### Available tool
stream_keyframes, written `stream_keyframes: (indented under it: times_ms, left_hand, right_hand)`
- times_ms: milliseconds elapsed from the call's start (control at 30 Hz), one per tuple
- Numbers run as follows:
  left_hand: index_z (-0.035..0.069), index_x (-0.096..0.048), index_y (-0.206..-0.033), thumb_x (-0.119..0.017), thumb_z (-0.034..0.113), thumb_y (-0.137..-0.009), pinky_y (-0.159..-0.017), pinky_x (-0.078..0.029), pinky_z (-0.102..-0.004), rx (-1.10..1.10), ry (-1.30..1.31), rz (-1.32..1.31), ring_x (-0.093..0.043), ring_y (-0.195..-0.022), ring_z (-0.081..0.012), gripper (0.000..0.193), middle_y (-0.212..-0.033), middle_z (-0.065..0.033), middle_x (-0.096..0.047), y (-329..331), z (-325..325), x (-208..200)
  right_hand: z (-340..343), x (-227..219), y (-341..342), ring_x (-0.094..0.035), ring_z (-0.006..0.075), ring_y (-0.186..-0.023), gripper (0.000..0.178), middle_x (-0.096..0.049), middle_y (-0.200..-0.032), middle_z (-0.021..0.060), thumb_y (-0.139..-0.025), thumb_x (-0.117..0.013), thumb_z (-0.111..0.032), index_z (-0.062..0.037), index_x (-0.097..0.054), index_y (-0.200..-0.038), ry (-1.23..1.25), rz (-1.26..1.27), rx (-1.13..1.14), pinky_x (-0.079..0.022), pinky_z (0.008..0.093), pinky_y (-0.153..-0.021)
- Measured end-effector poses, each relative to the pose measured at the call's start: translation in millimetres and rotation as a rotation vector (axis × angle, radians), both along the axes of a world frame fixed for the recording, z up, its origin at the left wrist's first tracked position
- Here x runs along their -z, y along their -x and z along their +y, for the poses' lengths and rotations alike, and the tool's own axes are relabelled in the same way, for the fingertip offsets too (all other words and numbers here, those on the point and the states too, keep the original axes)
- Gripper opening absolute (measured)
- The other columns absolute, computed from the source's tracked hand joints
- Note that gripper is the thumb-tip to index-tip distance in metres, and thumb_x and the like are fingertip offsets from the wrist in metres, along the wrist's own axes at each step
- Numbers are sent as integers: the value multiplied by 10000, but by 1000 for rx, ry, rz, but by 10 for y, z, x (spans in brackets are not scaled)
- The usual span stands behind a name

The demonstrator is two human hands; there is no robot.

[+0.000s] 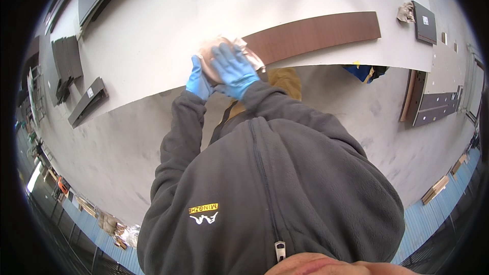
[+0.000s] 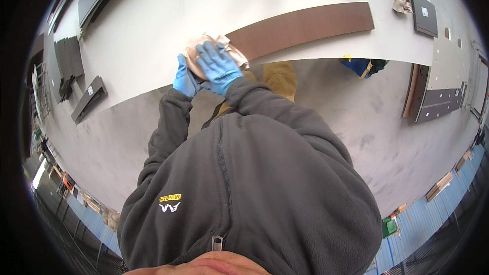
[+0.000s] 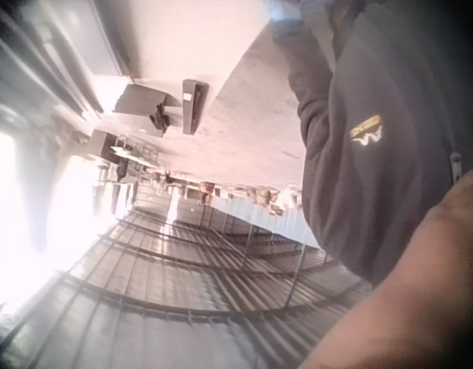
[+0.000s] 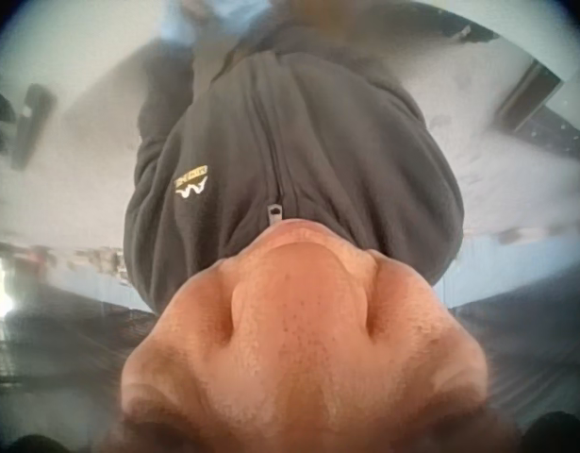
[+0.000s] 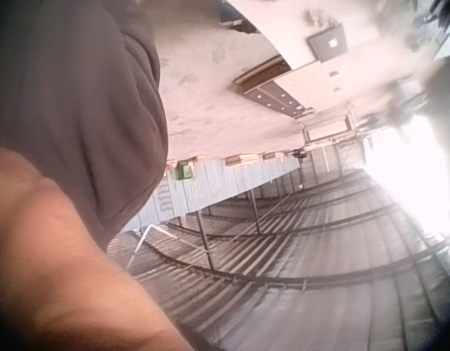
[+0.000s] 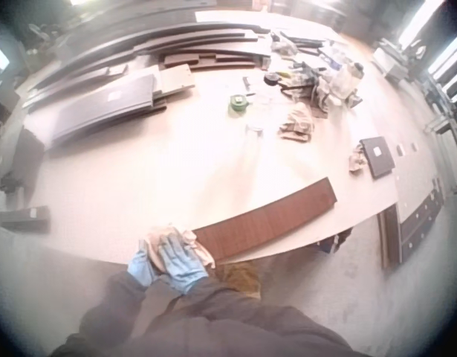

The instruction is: The person wipes a curved wooden panel with a cloth, places it on a stack of panels, then picks up two small square tiles and places them on the panel stack. The person then walks to a table, picks up a spray bottle, and walks toward a large cabinet.

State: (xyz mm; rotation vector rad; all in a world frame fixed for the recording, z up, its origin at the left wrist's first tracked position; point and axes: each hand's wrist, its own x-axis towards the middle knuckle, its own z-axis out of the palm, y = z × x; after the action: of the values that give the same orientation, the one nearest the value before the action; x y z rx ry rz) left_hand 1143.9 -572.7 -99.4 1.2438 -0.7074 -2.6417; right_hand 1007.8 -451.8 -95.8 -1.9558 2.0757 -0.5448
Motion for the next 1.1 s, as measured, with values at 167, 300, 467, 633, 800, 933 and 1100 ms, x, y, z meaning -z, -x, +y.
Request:
stream_keyframes:
  times_ms: [167, 300, 467, 633, 800, 933, 1100]
  left_hand:
    - [-22, -271, -1597, -296, 972, -812, -1188, -395, -535, 98, -69, -124, -441, -1444, -368, 1266, -1581, -216, -409, -57, -71, -91]
    - [-49, -202, -1609, -277, 978, -807, -1185, -405, -533, 182, -21, -29, -435, -1449, -367, 1305, -1594, -249, -373, -135, -123, -167]
    - [107, -178, -1650, -229, 970, -824, -1189, -405, -522, 108, 118, 56, -359, -1501, -382, 1196, -1640, -214, -318, -174, -142, -112]
    - [123, -242, -1630, -197, 938, -872, -1154, -449, -513, -98, 38, 110, -454, -1430, -385, 1114, -1575, -217, -415, -170, -171, 63]
    - [86, -379, -1555, -187, 965, -846, -1070, -519, -530, -88, -30, 46, -584, -1301, -367, 1146, -1436, -176, -568, -228, -170, 102]
    - [46, -311, -1570, -183, 979, -827, -1074, -519, -551, -64, -142, 65, -569, -1301, -427, 1199, -1461, -280, -509, -244, -195, 11]
    - [-80, -312, -1556, -234, 1068, -690, -1082, -520, -538, 4, -384, 280, -566, -1320, -433, 1440, -1487, -308, -488, -169, -170, -120]
  right_hand:
    - [237, -44, 721, -287, 430, -1525, 1051, -282, -1652, 266, -795, -706, -698, 25, -433, -1507, -283, -42, 243, -113, 574, -1267]
    - [62, 53, 466, -74, 434, -1587, 1207, -163, -1697, 264, -699, -699, -841, 28, -455, -1499, -156, 153, 257, 11, 607, -1269]
    - [-423, 159, -261, -170, 422, -1576, 1081, -299, -1657, 234, -741, -745, -721, -18, -469, -1515, -54, 14, -162, -87, 617, -1277]
    - [-342, 273, -349, -359, 341, -1514, 602, -498, -1536, 182, -851, -753, -333, 4, -622, -1332, 315, 56, -175, -225, 539, -1277]
    - [-197, 324, -293, -434, 271, -1482, 519, -558, -1495, 145, -890, -716, -272, -24, -635, -1339, 281, -74, -219, -310, 491, -1249]
    - [-64, 305, -157, -478, 267, -1451, 488, -570, -1485, 126, -873, -735, -252, -50, -649, -1309, 312, -140, -309, -365, 500, -1217]
    - [484, 394, 342, -453, 243, -1471, 404, -566, -1496, 91, -903, -689, -201, -93, -659, -1291, 329, 95, -289, -343, 499, -1241]
